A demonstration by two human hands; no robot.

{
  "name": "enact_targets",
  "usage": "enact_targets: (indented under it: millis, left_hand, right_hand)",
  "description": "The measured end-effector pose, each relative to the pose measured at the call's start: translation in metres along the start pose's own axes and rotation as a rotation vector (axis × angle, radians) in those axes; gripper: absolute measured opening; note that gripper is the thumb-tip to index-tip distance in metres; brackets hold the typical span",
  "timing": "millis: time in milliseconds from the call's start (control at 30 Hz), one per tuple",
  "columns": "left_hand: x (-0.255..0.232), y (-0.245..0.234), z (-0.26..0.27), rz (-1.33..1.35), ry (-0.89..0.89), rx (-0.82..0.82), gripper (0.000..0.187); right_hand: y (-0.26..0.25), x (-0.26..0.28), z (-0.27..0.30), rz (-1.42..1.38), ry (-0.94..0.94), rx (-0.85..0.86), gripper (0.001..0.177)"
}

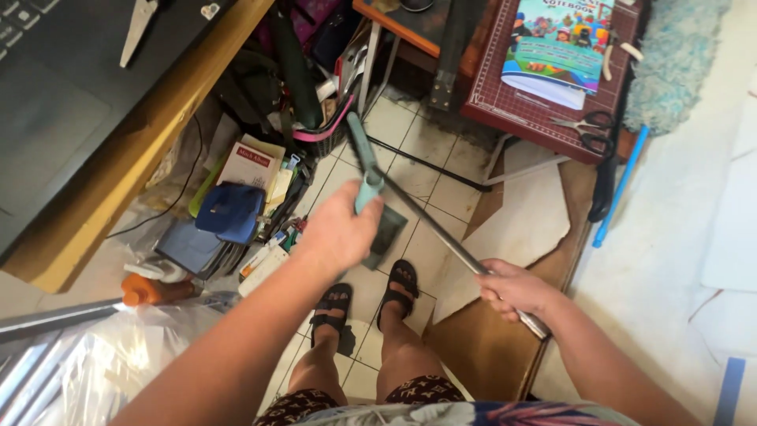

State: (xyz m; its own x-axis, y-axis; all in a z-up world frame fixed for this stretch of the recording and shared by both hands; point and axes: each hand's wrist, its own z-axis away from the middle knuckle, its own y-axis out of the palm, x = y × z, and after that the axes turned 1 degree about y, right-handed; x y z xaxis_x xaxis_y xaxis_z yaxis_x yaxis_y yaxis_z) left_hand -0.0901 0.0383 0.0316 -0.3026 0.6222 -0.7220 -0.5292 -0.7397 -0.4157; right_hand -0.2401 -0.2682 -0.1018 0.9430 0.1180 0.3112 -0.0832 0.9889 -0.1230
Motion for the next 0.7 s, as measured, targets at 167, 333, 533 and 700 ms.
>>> enact_targets:
  millis: [167,333,533,700]
  left_hand:
    - [0.022,0.011,0.004,-0.074,0.041,-0.017,0.045]
    - [0.022,0.007,0.004,-0.110,0.021,0.002,0.061]
    - [0.020,0.008,0.005,-0.148,0.025,0.026,0.061]
    - [0.020,0.008,0.007,-0.188,0.027,0.033,0.062]
  right_hand:
    - [0.010,-0.012,-0.076,-0.473,0.061,0.285,0.035]
    - [0.040,0.020,-0.120,-0.629,0.151,0.443,0.027]
    - [0.067,0.050,-0.163,-0.007,0.109,0.095,0.025]
    - [0.071,0.038,-0.170,-0.066,0.110,0.010,0.026]
